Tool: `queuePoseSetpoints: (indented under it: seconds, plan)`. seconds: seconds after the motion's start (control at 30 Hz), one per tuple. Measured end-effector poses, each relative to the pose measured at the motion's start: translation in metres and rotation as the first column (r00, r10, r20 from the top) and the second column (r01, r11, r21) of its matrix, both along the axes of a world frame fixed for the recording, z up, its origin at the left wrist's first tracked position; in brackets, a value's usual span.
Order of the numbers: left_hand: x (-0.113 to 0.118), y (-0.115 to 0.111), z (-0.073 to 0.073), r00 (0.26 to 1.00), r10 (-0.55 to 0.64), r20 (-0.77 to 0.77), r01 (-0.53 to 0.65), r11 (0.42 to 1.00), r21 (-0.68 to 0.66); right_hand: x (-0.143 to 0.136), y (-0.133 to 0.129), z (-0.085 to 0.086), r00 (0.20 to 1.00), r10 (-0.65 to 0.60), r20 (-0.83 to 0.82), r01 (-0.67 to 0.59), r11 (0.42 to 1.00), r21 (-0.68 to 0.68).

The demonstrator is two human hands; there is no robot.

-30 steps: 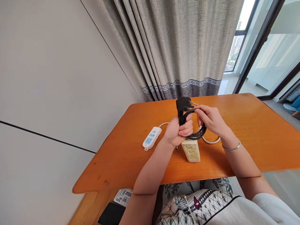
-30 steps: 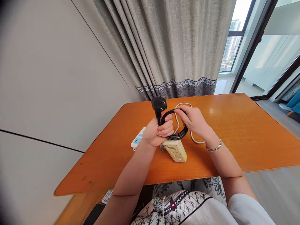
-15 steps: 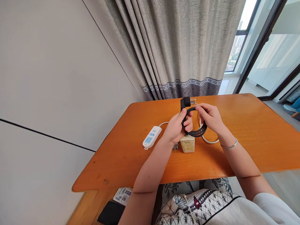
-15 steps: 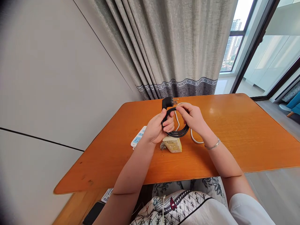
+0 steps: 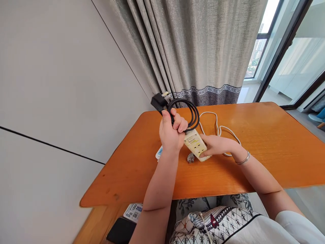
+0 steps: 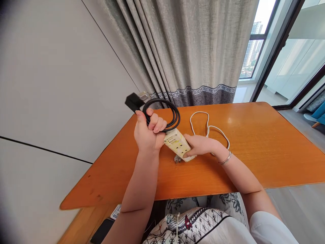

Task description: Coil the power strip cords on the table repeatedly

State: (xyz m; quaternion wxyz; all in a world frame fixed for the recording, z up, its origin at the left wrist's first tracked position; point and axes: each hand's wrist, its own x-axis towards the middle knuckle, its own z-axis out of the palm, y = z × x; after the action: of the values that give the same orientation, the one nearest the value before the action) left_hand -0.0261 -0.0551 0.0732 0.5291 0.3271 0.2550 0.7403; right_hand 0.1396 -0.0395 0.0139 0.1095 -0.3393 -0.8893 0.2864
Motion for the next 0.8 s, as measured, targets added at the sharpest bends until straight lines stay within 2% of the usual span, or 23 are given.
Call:
queuePoseSetpoints:
  seconds: [0.1, 0.17, 0.23, 0.3, 0.4, 0.47, 0.57, 0.63, 0.7, 0.77, 0.8]
  plan:
    - [-0.006, 0.012, -0.007, 0.979, 0.184, -0.083, -0.18, 0.982, 0.053, -0.003, -0.014, 0.011, 0.966, -0.114, 0.23, 0.083, 0.987, 0.141]
    - [-0.011, 0.019, -0.01, 0.963, 0.24, -0.126, -0.232, 0.97, 0.073, -0.001, -0.023, 0.018, 0.95, -0.207, 0.235, 0.127, 0.941, 0.314]
    - [-0.015, 0.022, -0.011, 0.964, 0.227, -0.142, -0.221, 0.974, 0.055, 0.006, -0.03, 0.024, 0.945, -0.265, 0.193, 0.153, 0.877, 0.456]
    - [-0.019, 0.023, -0.009, 0.977, 0.164, -0.137, -0.167, 0.986, -0.007, 0.017, -0.033, 0.03, 0.947, -0.303, 0.107, 0.199, 0.814, 0.546]
    - [-0.021, 0.021, -0.004, 0.991, 0.023, -0.13, -0.037, 0.993, -0.108, 0.037, -0.03, 0.039, 0.949, -0.273, -0.159, 0.313, 0.744, 0.591]
    - [-0.02, 0.02, -0.001, 0.99, -0.075, -0.123, 0.056, 0.987, -0.152, 0.046, -0.026, 0.042, 0.909, -0.178, -0.377, 0.372, 0.753, 0.543]
    - [-0.016, 0.019, 0.0, 0.972, -0.221, -0.075, 0.202, 0.958, -0.205, 0.048, -0.018, 0.04, 0.733, -0.096, -0.673, 0.471, 0.787, 0.4]
    - [-0.01, 0.018, -0.002, 0.942, -0.335, -0.025, 0.319, 0.913, -0.254, 0.042, -0.01, 0.034, 0.587, -0.129, -0.799, 0.559, 0.779, 0.285]
    - [-0.003, 0.017, -0.007, 0.891, -0.454, 0.022, 0.438, 0.845, -0.306, 0.033, 0.0, 0.025, 0.477, -0.208, -0.854, 0.621, 0.767, 0.16]
    - [0.004, 0.018, -0.013, 0.837, -0.544, 0.058, 0.529, 0.778, -0.339, 0.026, 0.011, 0.016, 0.414, -0.298, -0.86, 0.634, 0.773, 0.038]
    - [0.007, 0.019, -0.016, 0.82, -0.568, 0.071, 0.555, 0.757, -0.346, 0.024, 0.015, 0.012, 0.411, -0.329, -0.85, 0.615, 0.789, -0.008]
